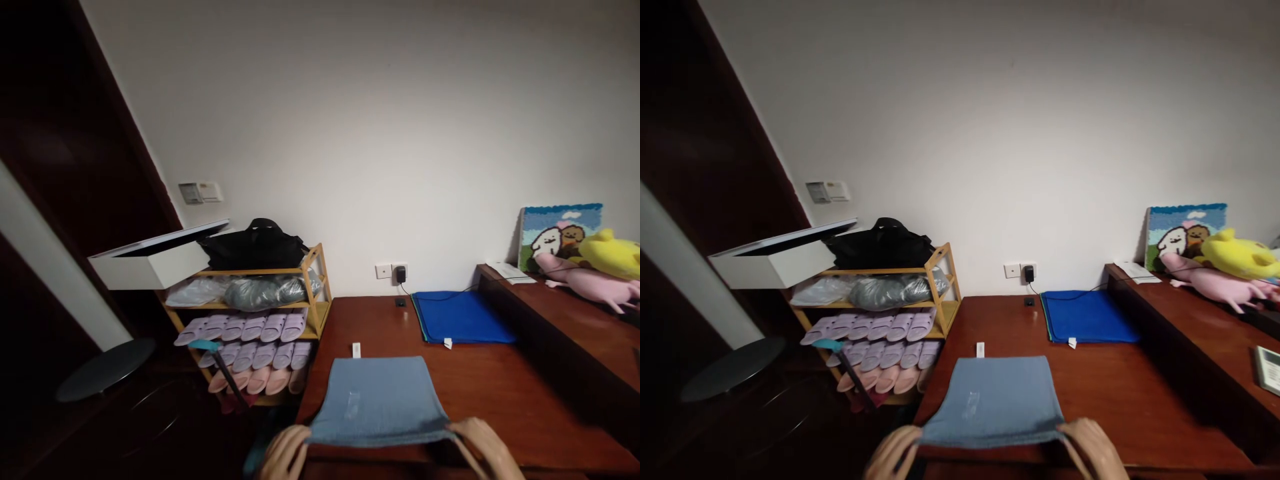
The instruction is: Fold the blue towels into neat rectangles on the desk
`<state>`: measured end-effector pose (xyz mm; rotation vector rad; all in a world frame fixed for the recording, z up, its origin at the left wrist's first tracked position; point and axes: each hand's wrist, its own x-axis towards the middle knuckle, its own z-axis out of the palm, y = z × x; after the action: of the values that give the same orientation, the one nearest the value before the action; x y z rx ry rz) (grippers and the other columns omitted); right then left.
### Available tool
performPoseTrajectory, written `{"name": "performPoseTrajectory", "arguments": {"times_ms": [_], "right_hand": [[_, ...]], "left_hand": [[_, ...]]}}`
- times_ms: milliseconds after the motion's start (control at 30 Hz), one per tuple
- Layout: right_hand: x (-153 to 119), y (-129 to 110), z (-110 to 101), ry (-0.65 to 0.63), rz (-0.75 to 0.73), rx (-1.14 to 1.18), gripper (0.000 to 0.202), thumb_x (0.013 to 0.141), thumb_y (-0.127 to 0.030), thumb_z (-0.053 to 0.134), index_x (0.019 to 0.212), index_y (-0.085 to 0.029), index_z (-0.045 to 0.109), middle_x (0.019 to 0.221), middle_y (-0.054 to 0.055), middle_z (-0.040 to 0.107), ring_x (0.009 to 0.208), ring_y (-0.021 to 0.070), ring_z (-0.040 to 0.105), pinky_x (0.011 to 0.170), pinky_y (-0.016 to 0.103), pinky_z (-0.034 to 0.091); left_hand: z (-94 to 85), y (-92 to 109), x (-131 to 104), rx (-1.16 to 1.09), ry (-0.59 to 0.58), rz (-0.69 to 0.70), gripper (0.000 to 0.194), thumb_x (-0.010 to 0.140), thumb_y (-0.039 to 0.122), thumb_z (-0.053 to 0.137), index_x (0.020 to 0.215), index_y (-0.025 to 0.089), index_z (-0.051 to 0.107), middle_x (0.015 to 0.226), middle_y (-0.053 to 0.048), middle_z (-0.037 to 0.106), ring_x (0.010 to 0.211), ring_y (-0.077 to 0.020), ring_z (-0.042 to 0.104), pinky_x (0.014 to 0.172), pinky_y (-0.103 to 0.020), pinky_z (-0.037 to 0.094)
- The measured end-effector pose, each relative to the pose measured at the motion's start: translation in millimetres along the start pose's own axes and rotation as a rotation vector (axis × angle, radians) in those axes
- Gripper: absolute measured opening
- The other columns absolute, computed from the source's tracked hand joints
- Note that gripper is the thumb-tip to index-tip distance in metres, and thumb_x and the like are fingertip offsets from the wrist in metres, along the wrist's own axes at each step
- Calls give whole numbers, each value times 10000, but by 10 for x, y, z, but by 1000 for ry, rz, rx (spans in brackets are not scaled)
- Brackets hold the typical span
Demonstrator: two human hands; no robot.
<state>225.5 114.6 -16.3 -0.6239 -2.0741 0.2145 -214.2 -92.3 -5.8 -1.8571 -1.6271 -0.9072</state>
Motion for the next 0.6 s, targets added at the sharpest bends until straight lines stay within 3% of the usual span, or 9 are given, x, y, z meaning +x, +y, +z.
{"name": "performPoseTrajectory", "arguments": {"times_ms": [67,167,267,333,400,500,600], "right_hand": [[342,-56,-267,-58,108,132,226,933,-431,633,1050,-326,795,956,33,799,862,223,754,823,305,633],[864,-112,-579,-2,359,247,383,862,-626,661,942,-282,808,965,84,793,915,270,735,861,367,621],[1272,-94,-677,68,509,337,476,791,-698,700,922,-249,790,981,94,783,939,264,707,854,342,598],[1439,8,-609,75,543,378,492,793,-684,706,936,-219,775,976,91,771,912,238,686,810,309,578],[1523,202,-442,39,556,399,503,805,-671,698,952,-194,764,951,84,759,860,214,664,760,289,553],[1536,631,-36,-49,585,409,538,813,-679,663,963,-171,754,873,61,740,795,198,645,704,282,521],[1486,1089,482,-173,664,304,534,838,-661,589,930,-158,746,833,59,742,795,213,668,703,290,519]], "left_hand": [[-197,77,384,-103,73,-218,242,1001,410,546,1032,314,766,987,-3,814,902,-198,777,844,-286,644],[-435,176,1006,-261,160,-482,287,931,524,630,995,285,774,984,-34,813,919,-239,770,858,-344,644],[-441,195,1534,-451,241,-632,391,872,572,686,1023,219,761,1012,-64,803,935,-247,760,856,-357,637],[-258,124,1762,-580,263,-664,436,844,582,703,1033,192,750,1007,-81,801,931,-246,759,858,-362,631],[58,-29,1869,-686,234,-687,464,821,583,713,1038,174,743,997,-100,802,927,-252,762,861,-370,625],[664,-358,1840,-727,77,-741,486,833,561,675,1092,153,724,1029,-132,801,952,-265,766,871,-385,615],[1269,-655,1710,-633,-105,-795,448,843,502,646,1100,142,715,1066,-154,797,964,-273,771,853,-383,614]]}}
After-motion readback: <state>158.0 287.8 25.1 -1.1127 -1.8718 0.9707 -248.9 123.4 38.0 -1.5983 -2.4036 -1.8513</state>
